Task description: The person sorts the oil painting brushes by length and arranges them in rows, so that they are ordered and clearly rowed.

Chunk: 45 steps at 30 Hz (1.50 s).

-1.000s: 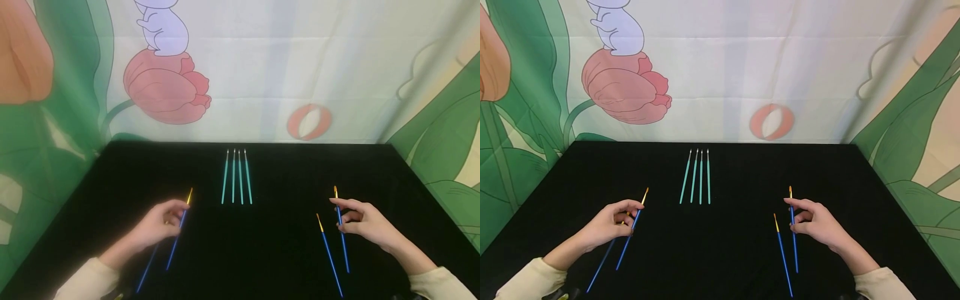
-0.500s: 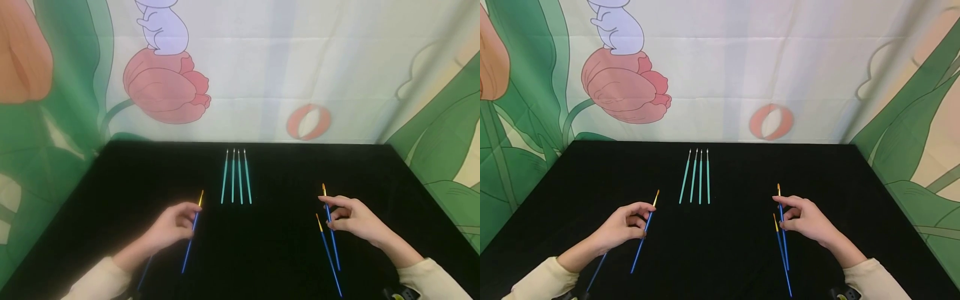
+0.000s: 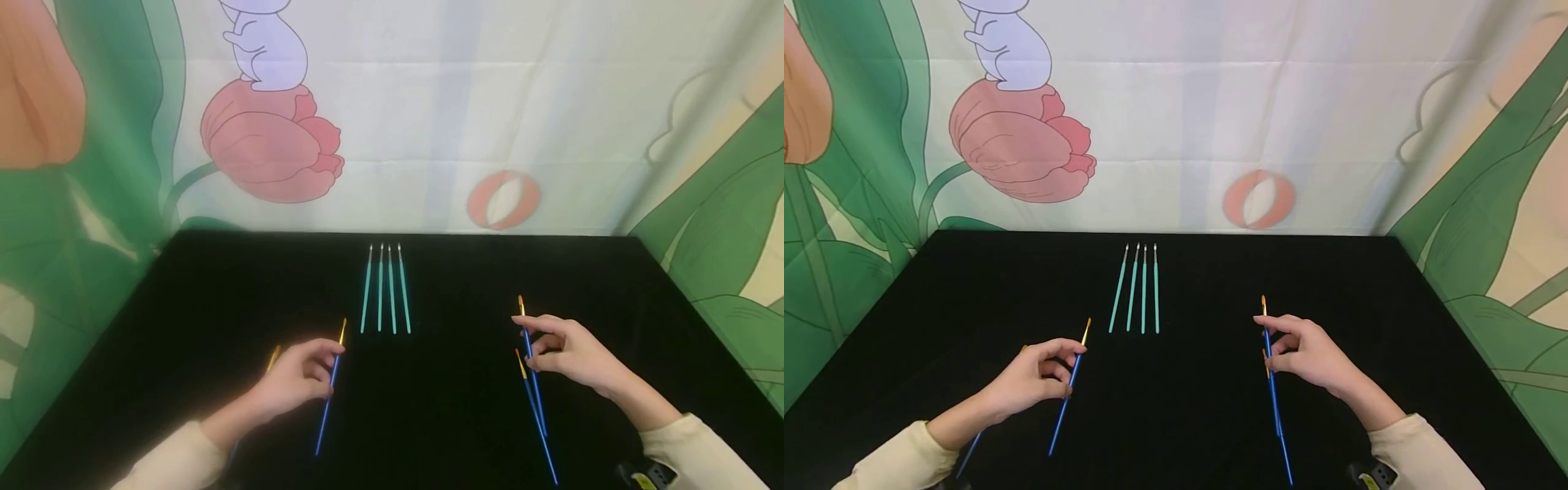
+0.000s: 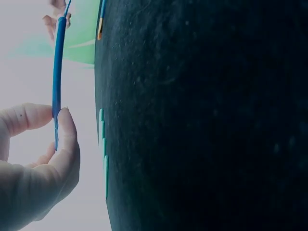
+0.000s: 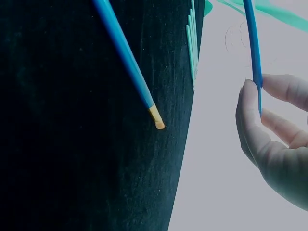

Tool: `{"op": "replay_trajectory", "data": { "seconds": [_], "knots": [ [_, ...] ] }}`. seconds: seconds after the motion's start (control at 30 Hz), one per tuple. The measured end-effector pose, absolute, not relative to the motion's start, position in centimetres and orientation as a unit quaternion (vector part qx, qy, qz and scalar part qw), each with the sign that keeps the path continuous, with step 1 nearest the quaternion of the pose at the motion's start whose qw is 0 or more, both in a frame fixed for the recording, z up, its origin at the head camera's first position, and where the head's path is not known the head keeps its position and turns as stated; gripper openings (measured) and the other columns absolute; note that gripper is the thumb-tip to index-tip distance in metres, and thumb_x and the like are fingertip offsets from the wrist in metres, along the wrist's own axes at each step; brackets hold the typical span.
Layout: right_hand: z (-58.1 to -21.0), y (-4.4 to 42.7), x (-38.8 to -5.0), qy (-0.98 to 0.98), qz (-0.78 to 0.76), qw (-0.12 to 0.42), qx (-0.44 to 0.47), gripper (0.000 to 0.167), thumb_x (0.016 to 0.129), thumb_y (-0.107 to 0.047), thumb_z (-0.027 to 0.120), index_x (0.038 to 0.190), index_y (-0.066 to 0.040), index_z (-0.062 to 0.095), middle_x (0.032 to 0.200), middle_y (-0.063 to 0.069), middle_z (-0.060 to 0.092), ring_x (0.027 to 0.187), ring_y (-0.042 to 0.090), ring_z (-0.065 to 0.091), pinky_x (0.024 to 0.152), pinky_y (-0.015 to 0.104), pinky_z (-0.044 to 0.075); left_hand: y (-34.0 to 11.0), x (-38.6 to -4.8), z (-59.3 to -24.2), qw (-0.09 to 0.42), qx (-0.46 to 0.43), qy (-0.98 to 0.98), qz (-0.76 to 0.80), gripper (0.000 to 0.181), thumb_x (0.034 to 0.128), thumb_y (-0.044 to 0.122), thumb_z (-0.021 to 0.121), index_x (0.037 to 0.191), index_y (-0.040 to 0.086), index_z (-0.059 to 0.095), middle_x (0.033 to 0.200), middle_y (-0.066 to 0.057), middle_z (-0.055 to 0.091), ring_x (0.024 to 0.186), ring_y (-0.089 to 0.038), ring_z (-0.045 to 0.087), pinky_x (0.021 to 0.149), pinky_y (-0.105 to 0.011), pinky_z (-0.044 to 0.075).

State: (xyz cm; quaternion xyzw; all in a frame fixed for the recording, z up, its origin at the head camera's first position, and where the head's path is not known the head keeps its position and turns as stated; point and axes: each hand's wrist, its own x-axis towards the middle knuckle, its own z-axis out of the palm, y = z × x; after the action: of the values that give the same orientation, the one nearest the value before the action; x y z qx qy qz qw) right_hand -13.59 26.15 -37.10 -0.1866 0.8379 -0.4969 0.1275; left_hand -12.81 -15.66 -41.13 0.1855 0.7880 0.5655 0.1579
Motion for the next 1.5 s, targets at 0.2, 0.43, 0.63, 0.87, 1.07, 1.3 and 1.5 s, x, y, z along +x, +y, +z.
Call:
{"op": "replay_trajectory", "data": {
  "seconds": [0.2,0.43,0.63,0.87,1.07,1.3,1.5],
  "knots": [
    [-37.2,25.8,-13.8,0.831,-0.504,0.14,-0.188,0.057,0.08,0.002,0.062,0.132,0.006,0.04,0.114,0.029,0.043,0.079,0.021,0.062,0.071,0.028,0.054,-15.0,-12.8,-41.5,0.186,0.193,0.779,0.567,0.051,0.0743,-0.007,0.063,0.123,-0.004,0.047,0.103,-0.018,0.048,0.075,-0.022,0.06,0.066,-0.031,0.054],
    [-37.5,24.9,-14.0,0.821,-0.514,0.153,-0.193,0.058,0.08,0.002,0.062,0.132,0.006,0.039,0.116,0.031,0.043,0.081,0.028,0.063,0.072,0.029,0.054,-14.4,-12.5,-41.6,0.191,0.192,0.785,0.557,0.053,0.072,-0.009,0.064,0.122,-0.004,0.048,0.101,-0.015,0.048,0.075,-0.021,0.059,0.064,-0.03,0.054],
    [-37.6,23.9,-14.4,0.815,-0.521,0.161,-0.198,0.057,0.08,0.004,0.06,0.133,0.005,0.039,0.113,0.029,0.044,0.083,0.029,0.062,0.073,0.029,0.053,-13.9,-12.6,-42.2,0.184,0.192,0.796,0.543,0.052,0.0703,-0.011,0.063,0.12,-0.005,0.05,0.098,-0.014,0.048,0.072,-0.019,0.06,0.063,-0.028,0.054],
    [-37.5,22.6,-14.5,0.812,-0.516,0.162,-0.218,0.057,0.08,0.003,0.062,0.132,0.006,0.04,0.106,0.026,0.045,0.079,0.021,0.063,0.071,0.029,0.053,-13.3,-12.8,-42.7,0.192,0.19,0.813,0.515,0.051,0.07,-0.01,0.063,0.119,-0.003,0.051,0.097,-0.013,0.049,0.07,-0.018,0.059,0.06,-0.029,0.053],
    [-37.7,21.2,-14.7,0.807,-0.515,0.176,-0.23,0.058,0.079,0.003,0.062,0.133,0.006,0.039,0.1,0.025,0.05,0.075,0.019,0.062,0.072,0.028,0.052,-13.0,-12.8,-42.7,0.166,0.177,0.843,0.479,0.053,0.0665,-0.01,0.064,0.118,-0.001,0.053,0.096,-0.012,0.05,0.067,-0.016,0.057,0.056,-0.028,0.052],
    [-38.0,19.0,-14.8,0.803,-0.51,0.198,-0.236,0.059,0.079,0.004,0.063,0.133,0.004,0.04,0.118,0.027,0.042,0.075,0.018,0.063,0.073,0.028,0.053,-12.9,-12.5,-42.5,0.142,0.184,0.873,0.429,0.053,0.0654,-0.009,0.066,0.116,-0.001,0.054,0.096,-0.012,0.051,0.063,-0.014,0.053,0.052,-0.025,0.049],
    [-38.2,17.7,-14.7,0.795,-0.517,0.211,-0.238,0.061,0.078,0.007,0.063,0.134,0.002,0.039,0.121,0.028,0.042,0.076,0.02,0.064,0.073,0.029,0.053,-12.8,-12.6,-42.2,0.145,0.184,0.871,0.433,0.054,0.0639,-0.011,0.066,0.117,-0.003,0.055,0.095,-0.013,0.052,0.063,-0.013,0.054,0.052,-0.024,0.05]
  ]
}}
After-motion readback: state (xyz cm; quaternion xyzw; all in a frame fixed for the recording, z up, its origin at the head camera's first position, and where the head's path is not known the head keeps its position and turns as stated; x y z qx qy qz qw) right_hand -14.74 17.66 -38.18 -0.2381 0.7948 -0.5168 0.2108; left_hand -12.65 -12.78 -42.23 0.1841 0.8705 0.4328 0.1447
